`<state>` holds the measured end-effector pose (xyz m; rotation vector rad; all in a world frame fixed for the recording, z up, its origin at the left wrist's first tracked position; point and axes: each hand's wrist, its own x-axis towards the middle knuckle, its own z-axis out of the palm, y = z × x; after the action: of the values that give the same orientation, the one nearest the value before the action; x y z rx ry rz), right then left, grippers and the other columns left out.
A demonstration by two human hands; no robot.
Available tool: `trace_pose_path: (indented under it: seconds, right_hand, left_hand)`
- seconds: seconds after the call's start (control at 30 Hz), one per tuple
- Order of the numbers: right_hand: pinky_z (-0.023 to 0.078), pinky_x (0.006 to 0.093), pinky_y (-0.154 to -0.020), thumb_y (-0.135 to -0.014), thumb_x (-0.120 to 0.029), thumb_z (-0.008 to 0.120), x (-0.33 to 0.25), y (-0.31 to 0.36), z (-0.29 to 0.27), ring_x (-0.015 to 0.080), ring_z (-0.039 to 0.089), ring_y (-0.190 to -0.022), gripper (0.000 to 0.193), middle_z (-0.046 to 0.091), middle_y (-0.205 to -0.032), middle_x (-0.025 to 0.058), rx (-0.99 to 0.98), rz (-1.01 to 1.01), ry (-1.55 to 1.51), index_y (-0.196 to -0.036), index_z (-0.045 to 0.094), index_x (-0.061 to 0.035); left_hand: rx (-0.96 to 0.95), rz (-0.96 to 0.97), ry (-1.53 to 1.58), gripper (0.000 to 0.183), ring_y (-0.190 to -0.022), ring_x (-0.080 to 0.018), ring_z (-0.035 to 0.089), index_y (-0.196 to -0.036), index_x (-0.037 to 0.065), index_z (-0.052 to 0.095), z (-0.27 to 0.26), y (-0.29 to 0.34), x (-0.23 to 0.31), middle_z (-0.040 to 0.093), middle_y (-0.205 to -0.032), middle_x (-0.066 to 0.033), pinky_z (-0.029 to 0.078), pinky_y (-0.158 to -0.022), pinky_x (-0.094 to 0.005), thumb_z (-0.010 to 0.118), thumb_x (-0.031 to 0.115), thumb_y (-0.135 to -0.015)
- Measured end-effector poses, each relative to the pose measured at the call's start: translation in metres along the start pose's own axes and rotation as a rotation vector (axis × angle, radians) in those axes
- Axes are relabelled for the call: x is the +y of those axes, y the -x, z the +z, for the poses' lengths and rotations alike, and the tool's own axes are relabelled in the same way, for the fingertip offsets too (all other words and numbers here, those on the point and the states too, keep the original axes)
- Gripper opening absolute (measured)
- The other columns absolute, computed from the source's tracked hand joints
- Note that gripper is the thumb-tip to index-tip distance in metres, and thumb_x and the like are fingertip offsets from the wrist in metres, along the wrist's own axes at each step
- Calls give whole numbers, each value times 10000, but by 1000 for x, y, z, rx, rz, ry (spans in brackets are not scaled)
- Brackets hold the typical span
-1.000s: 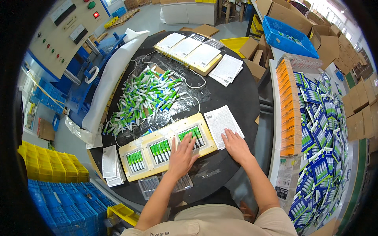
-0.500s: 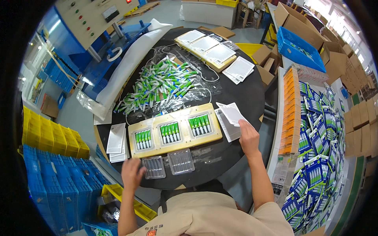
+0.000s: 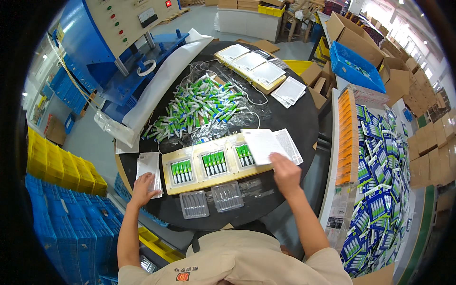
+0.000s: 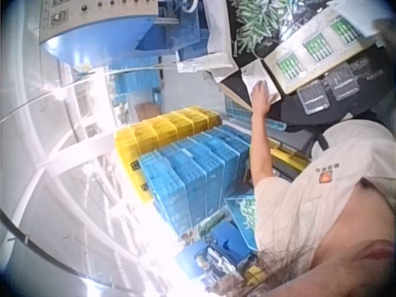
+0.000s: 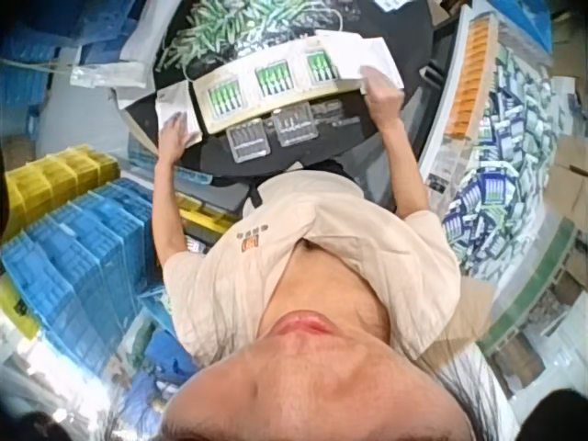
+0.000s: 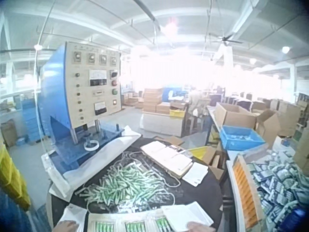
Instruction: The person places green cylindrical batteries into a yellow multi-slot tray, then covers them with white paper sheets and clear plastic inserts. The person repeats this cycle multiple times, handling batteries, paper, and plastic components on a round table in a factory setting.
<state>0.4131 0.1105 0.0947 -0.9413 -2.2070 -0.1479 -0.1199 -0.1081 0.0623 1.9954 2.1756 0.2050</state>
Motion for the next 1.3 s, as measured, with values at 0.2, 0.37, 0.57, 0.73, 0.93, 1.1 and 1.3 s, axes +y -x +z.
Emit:
trace_pose_path:
  seconds: [0.2, 0.37, 0.57, 0.73, 0.93, 1.1, 1.3]
  right_hand:
    - [587, 369, -893, -836, -65, 626, -32, 26, 44, 289, 706, -1084, 277, 730, -1140, 135, -189, -161, 11, -1085, 715, 17]
    - [538, 399, -998, -824, -57, 643, -26, 29, 40, 305, 637, -1218, 369, 673, -1284, 142, -425, -66, -64, -1185, 678, 11]
    - [352, 511, -1186, -755, 16, 701, 35, 16, 17, 376, 404, -1456, 692, 468, -1524, 220, -436, 157, 197, -1423, 524, -27]
    - [382, 459, -1181, -894, -32, 557, 84, 54, 50, 389, 446, -1432, 540, 456, -1513, 297, -717, 49, 265, -1421, 494, 68]
    - [475, 411, -1104, -955, -60, 489, 102, 39, 24, 377, 550, -1340, 438, 544, -1426, 296, -757, -66, 287, -1363, 521, 97]
    - [544, 429, -1011, -892, -7, 566, 30, -27, -16, 374, 646, -1214, 437, 650, -1309, 239, -235, 100, 139, -1321, 578, 73]
    - [489, 451, -1088, -899, -65, 574, -106, -18, 37, 332, 623, -1267, 423, 638, -1344, 223, -359, -380, -88, -1301, 611, 63]
  left_hand:
    - [21, 39, -23, 726, -1375, -409, 465, -1378, 63, 576, 5, -1, -15, 498, -1504, -183, 407, -1112, -482, 824, 419, -796]
    - [58, 119, -184, 623, -1272, -383, 566, -1345, 31, 586, 12, 3, -24, 602, -1382, -188, 452, -1056, -473, 774, 364, -854]
    - [387, 132, -55, 330, -911, -400, 692, -1200, 2, 616, 1, -2, -29, 721, -1041, -204, 546, -771, -465, 712, 76, -893]
    - [296, -47, -159, 282, -1041, -395, 677, -1229, -10, 609, -36, -5, 1, 703, -1136, -219, 538, -897, -466, 631, 51, -955]
    - [461, 275, -301, 337, -1226, -435, 610, -1207, -73, 607, -63, -2, 95, 619, -1310, -293, 463, -1096, -508, 582, 55, -897]
    - [320, 324, -439, 280, -1248, -400, 603, -1129, -37, 608, 3, -18, 173, 620, -1301, -284, 428, -1128, -543, 559, 124, -905]
    - [288, 353, -416, 284, -1214, -389, 627, -1130, 30, 624, 51, -16, 191, 636, -1289, -259, 471, -1067, -533, 608, 158, -876]
